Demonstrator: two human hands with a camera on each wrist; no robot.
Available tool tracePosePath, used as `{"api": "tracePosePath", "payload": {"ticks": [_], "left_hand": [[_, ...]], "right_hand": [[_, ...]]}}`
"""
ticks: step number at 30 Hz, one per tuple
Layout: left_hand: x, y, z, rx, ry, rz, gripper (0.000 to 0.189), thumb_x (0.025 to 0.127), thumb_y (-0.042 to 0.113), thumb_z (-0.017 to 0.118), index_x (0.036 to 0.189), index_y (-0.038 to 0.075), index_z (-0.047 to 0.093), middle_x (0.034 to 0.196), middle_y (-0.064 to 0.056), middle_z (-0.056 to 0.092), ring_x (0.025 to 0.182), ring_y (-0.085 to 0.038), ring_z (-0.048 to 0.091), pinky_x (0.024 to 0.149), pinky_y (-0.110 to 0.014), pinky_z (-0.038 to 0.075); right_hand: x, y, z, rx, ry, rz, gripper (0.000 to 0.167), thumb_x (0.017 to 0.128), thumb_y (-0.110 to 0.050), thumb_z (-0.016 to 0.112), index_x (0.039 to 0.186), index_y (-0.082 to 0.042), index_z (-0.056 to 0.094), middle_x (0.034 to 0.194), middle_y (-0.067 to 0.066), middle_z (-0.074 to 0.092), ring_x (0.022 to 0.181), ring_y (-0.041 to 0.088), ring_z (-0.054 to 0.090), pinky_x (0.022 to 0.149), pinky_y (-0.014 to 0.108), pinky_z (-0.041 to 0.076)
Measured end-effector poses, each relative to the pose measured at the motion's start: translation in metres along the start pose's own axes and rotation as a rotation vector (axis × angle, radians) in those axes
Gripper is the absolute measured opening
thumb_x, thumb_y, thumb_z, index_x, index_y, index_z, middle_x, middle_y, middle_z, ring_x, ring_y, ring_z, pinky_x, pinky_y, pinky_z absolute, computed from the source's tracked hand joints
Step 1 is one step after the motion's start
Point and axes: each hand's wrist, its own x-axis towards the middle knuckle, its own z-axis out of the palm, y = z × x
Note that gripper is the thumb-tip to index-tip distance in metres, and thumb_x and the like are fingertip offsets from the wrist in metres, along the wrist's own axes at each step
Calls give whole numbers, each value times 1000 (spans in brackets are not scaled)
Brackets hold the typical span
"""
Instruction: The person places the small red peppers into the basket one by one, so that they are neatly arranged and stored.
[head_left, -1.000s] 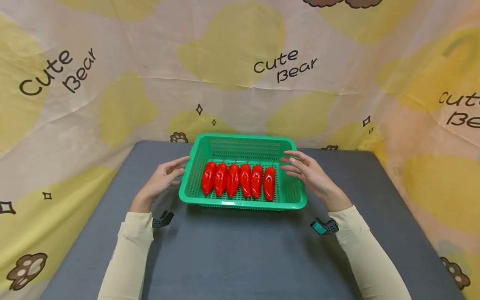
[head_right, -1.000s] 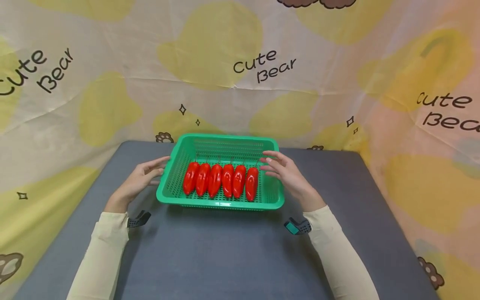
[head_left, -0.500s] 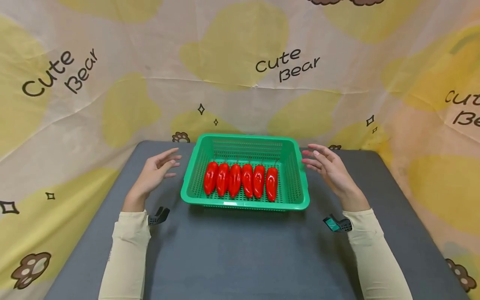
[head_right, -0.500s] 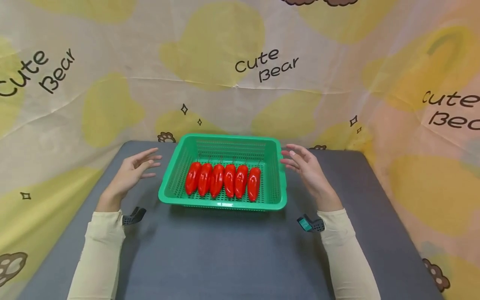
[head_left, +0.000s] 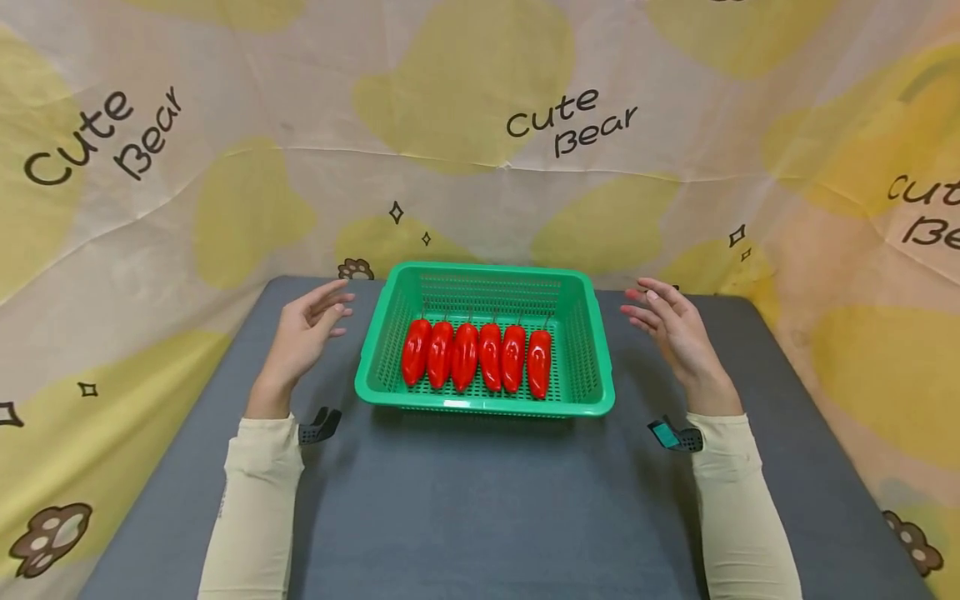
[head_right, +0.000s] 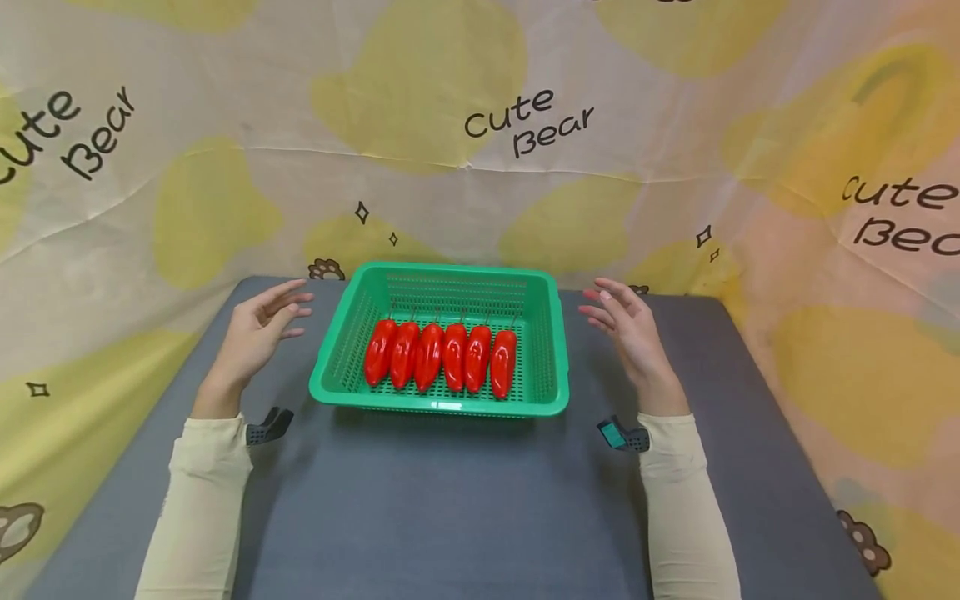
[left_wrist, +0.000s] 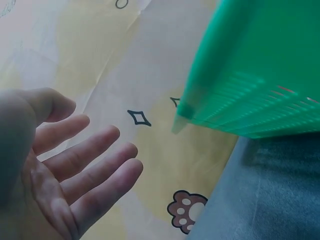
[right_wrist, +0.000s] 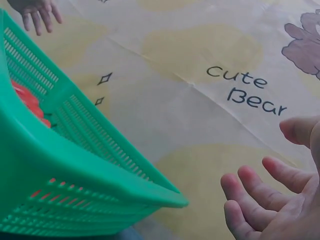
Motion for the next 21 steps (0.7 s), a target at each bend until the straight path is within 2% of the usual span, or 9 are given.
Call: {"api": "tracePosePath", "payload": {"ticks": [3,10,16,19,21], "left_hand": [[-3,-3,1,13,14,4,47,108,25,46,154,16,45,144,-23,57,111,1,63,84,-15,56],[-5,-6,1,47,30,8,46,108,25,47,153,15,47,141,-23,59,108,4,63,83,-15,56],[-6,-6,5,113,37,-2,45,108,20,46,153,16,47,143,-19,59,121,-31,64,82,-13,55],[-5,-8,5,160,44,14,45,108,24,46,152,15,47,142,-19,60,120,-36,64,82,-15,55],[-4,-10,6,199,53,25,46,108,26,47,152,14,48,141,-19,61,120,-38,64,84,-24,58]], "right_hand": [[-1,3,-3,-7,15,3,24,107,-24,49,130,-20,56,120,-7,67,105,7,69,92,18,53],[-1,11,-6,-24,40,7,24,107,-25,51,129,-20,56,121,-4,65,104,6,70,91,17,53],[-4,12,-6,-101,65,-5,21,106,-25,52,127,-22,56,117,-9,67,102,3,70,91,15,53],[-6,13,-8,-143,87,-23,23,106,-26,53,128,-22,56,118,-8,65,102,2,70,90,14,53],[-6,14,-9,-171,106,-32,24,105,-27,54,129,-22,55,119,-7,64,101,1,69,89,14,53]]}}
